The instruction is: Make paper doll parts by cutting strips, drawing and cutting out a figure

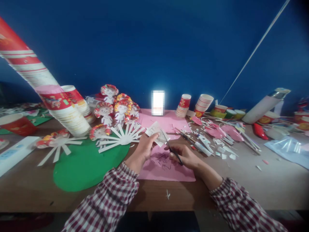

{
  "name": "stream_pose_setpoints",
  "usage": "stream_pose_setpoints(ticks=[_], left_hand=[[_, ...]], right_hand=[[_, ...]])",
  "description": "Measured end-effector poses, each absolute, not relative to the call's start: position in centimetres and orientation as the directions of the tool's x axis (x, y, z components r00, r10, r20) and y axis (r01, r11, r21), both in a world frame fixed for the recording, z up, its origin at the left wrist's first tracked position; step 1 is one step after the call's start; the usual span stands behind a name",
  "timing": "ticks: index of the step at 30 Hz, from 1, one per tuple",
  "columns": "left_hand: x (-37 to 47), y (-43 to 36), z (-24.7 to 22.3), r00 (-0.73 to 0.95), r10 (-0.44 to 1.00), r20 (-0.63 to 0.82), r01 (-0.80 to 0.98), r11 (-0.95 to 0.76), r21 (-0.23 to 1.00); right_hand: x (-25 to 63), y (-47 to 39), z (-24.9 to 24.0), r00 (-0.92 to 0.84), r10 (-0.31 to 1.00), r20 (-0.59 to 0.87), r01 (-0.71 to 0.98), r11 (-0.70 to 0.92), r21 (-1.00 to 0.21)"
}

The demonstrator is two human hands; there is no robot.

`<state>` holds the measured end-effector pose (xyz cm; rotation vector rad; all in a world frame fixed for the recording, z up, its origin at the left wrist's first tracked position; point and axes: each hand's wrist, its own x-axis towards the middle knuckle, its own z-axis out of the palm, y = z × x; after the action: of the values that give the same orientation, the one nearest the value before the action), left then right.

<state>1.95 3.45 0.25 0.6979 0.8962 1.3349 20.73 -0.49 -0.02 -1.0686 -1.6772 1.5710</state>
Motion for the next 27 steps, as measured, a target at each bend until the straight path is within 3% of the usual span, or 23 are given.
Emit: stream_pose_setpoints(ticks=[27], left_hand=[[1.84,3.43,0.32,0.021,0.989,-0.147,-0.497,0.138,0.857]], right_hand=[[20.67,-0.57,0.31,-0.498,0.861,-0.104,0.159,-0.027,-0.987]])
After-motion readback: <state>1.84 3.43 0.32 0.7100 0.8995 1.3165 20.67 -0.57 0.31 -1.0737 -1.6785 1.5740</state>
